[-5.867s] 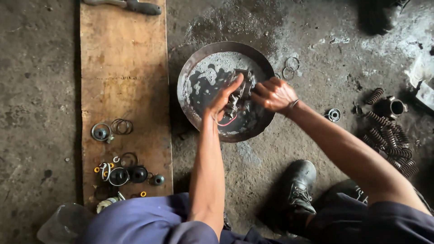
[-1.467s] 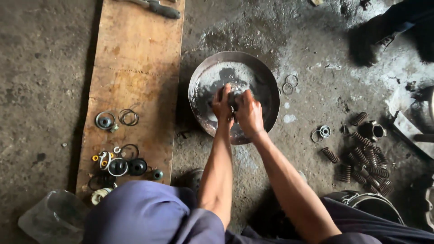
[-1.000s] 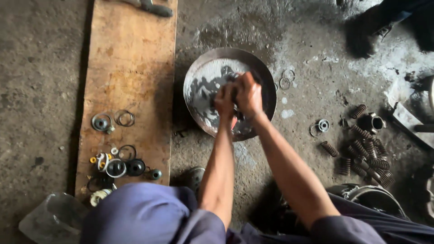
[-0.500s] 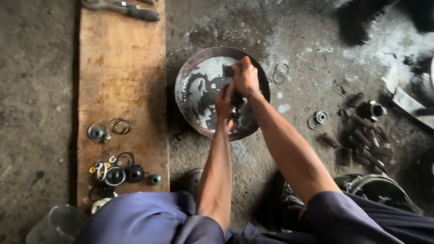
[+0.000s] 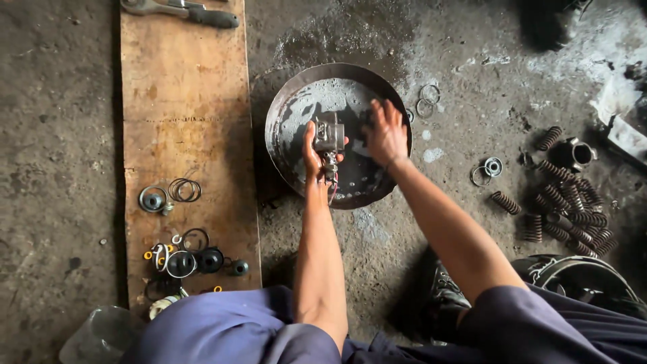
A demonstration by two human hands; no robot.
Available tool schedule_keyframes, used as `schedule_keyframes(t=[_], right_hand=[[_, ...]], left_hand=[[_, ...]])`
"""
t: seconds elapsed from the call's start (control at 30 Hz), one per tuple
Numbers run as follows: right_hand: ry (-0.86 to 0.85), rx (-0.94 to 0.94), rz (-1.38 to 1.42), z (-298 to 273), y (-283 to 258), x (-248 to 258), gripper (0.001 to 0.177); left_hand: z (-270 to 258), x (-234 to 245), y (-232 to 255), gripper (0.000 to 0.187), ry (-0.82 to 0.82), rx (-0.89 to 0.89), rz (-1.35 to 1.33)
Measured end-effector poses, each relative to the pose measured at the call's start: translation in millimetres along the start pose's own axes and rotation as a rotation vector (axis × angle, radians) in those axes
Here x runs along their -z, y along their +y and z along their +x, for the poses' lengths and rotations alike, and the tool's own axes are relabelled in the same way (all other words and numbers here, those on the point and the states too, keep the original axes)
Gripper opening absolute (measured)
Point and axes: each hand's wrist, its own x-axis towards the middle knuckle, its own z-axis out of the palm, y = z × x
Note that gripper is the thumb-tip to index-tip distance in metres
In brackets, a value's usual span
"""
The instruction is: The person cleans a mechanical component by washing and scrubbing its parts inside a basin of soapy liquid by hand and with a cloth.
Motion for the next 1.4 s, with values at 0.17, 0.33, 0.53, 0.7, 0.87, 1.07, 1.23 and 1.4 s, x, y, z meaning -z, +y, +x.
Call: schedule_keyframes(t=[0.17,0.33,0.53,0.7,0.87,1.07,1.23,1.4], right_hand=[[-0.501,-0.001,-0.045,-29,-3,-15,0.055],[-0.362,-0.202,0.057,-13,-8,12,0.057],[-0.327,0.195,0.039,-34,12,-38,0.035],[-0.310,-0.601,1.080,-9,-12,14,0.024],[-0.013,-0.088,0.662,4,-101,78,0.028],[-0.106,-0.449,0.336,8,-129,55,0.029],[-0.145,-0.715,0.326,15,-92,23,0.035],[-0.019,-0.860,0.518,13,-47,-1,0.042]], left_hand=[[-3,-5,1,0.063,0.073,0.016,-0.018],[-11,-5,1,0.058,0.122,-0.094,0.089],[-6,-7,-3,0.058,0.224,-0.172,0.179],[-1,-5,-9,0.073,0.364,-0.298,0.334],[5,-9,-18,0.084,0.567,-0.318,0.416],[21,-6,-43,0.082,0.481,-0.664,0.581],[0,-49,-33,0.086,0.489,-0.574,0.519],[-4,-75,-20,0.089,0.538,-0.583,0.589]])
